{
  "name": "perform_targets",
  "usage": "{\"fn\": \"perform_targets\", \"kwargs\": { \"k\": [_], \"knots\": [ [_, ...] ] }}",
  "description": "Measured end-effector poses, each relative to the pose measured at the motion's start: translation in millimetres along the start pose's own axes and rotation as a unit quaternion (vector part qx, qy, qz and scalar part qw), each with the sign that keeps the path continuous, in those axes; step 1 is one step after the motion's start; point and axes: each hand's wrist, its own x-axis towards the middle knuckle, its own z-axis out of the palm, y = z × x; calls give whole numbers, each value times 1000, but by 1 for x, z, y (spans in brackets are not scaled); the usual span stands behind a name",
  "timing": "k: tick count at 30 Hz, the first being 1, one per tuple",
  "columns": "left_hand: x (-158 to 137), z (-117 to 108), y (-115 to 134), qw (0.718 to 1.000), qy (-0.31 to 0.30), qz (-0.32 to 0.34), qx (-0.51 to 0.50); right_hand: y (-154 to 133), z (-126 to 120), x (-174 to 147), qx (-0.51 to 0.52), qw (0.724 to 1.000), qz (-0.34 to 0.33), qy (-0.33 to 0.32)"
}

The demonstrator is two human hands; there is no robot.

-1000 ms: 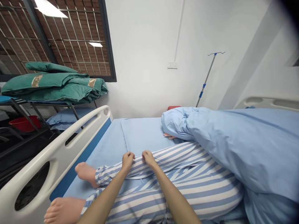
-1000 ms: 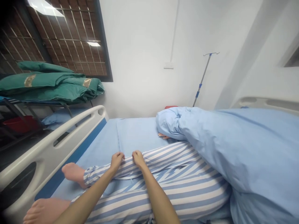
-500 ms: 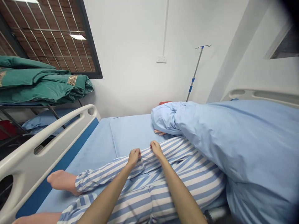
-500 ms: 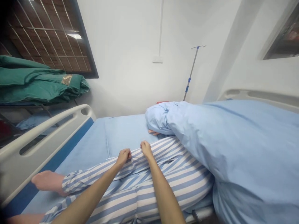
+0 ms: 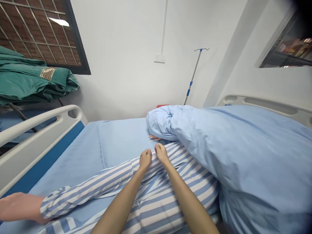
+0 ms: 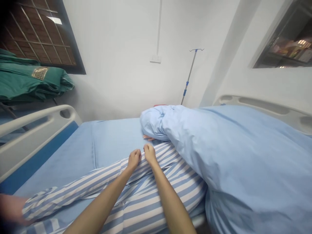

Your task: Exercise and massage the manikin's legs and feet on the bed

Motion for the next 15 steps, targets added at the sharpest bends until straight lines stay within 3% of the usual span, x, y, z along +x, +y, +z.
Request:
{"fn": "perform_targets", "kwargs": {
  "k": [3,6,11,15],
  "knots": [
    [-1,2,-9,996,-4,2,89,-7,-30,19,-32,997,-49,47],
    [-1,1,-11,991,-26,26,127,13,-52,29,-68,993,-17,92],
    [-3,3,-10,983,-40,51,172,63,-55,33,-98,993,20,66],
    [-5,-1,-4,984,-81,44,155,64,-57,39,-89,994,38,42]
  ]
}}
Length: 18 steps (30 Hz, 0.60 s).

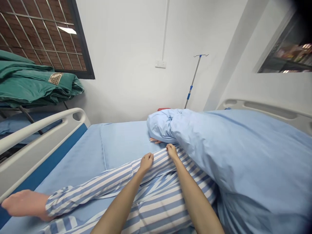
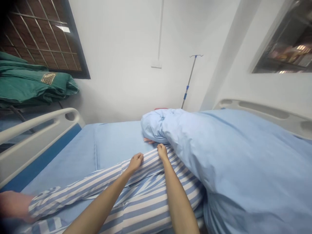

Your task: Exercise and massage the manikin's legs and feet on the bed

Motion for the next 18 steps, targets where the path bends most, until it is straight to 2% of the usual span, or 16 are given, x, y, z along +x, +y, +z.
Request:
{"fn": "perform_targets", "kwargs": {
  "k": [3,5,9,13,16,18],
  "knots": [
    [-11,-12,1,998,-46,-6,-38,-11,-4,-10,-7,1000,-2,-1],
    [-27,-22,-3,997,-66,-5,-46,-18,-5,-27,-8,1000,-3,-5],
    [-81,-48,-26,997,-67,-21,-43,-33,-3,-84,-5,999,-11,-43],
    [-157,-83,-49,998,-10,-44,-37,-63,6,-166,35,996,-32,-74],
    [-220,-105,-57,996,65,-52,-25,-90,22,-247,76,995,-38,-55],
    [-266,-110,-58,991,120,-60,-17,-103,26,-298,58,994,-75,-56]
  ]
}}
